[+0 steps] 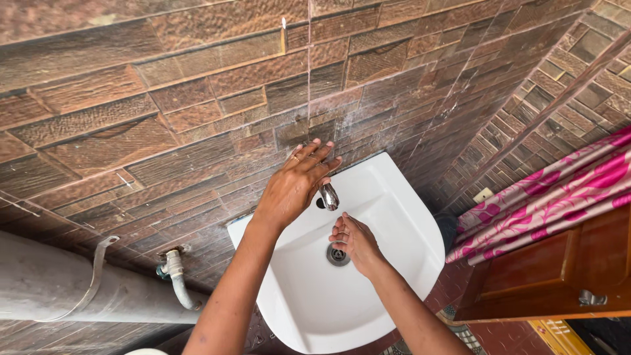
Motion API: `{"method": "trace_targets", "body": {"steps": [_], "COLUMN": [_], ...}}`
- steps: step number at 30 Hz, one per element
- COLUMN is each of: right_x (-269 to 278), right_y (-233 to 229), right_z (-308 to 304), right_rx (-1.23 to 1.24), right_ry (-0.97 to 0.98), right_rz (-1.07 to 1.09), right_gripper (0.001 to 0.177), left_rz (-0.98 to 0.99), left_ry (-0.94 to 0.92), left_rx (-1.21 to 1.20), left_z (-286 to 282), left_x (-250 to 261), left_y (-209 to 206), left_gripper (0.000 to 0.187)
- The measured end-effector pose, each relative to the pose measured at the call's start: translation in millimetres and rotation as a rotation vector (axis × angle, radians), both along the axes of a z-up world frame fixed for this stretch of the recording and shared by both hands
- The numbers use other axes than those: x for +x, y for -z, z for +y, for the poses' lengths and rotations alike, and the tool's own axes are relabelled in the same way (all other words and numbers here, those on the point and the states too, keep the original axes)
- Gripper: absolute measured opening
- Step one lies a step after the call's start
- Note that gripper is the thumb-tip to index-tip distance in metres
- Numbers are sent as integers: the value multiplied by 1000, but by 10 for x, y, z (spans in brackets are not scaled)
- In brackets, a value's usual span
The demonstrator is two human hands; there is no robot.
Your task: The person scrubs the inside of a white wall-mounted sink with their hands, then detaches and reattaches the sink to the wall, and finally rinses the sink and their hands with water from the tap.
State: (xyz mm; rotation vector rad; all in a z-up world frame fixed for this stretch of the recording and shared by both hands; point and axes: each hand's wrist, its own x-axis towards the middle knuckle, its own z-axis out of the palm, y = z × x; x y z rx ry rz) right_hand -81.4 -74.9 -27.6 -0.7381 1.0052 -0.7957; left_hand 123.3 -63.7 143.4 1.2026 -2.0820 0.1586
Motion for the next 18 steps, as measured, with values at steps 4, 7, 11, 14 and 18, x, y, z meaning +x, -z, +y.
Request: {"method": "trace_targets", "body": {"steps": [4,7,11,14,18], "right_x": [303,439,538,587,591], "right_y": [48,314,572,516,119], "right_z": [-206,-456,-691,-601,-207], "right_rx": [216,258,192,1,9], "right_ry": [104,186,167,24,-269], "right_rz": [-276,-347,-304,-558,237], "right_gripper": [24,24,15,17,17], "left_rz": [-35,-9,71,145,184], "left_ry": [-19,-102,-313,-335,-286], "left_rx": [90,80,10,-1,-18], "left_z": [-218,-355,-436,-458,-442], "left_x": [55,-133,-420,-474,-439], "left_y": [-111,-90,-4,58,89], "left_gripper": [31,26,21,20,20]}}
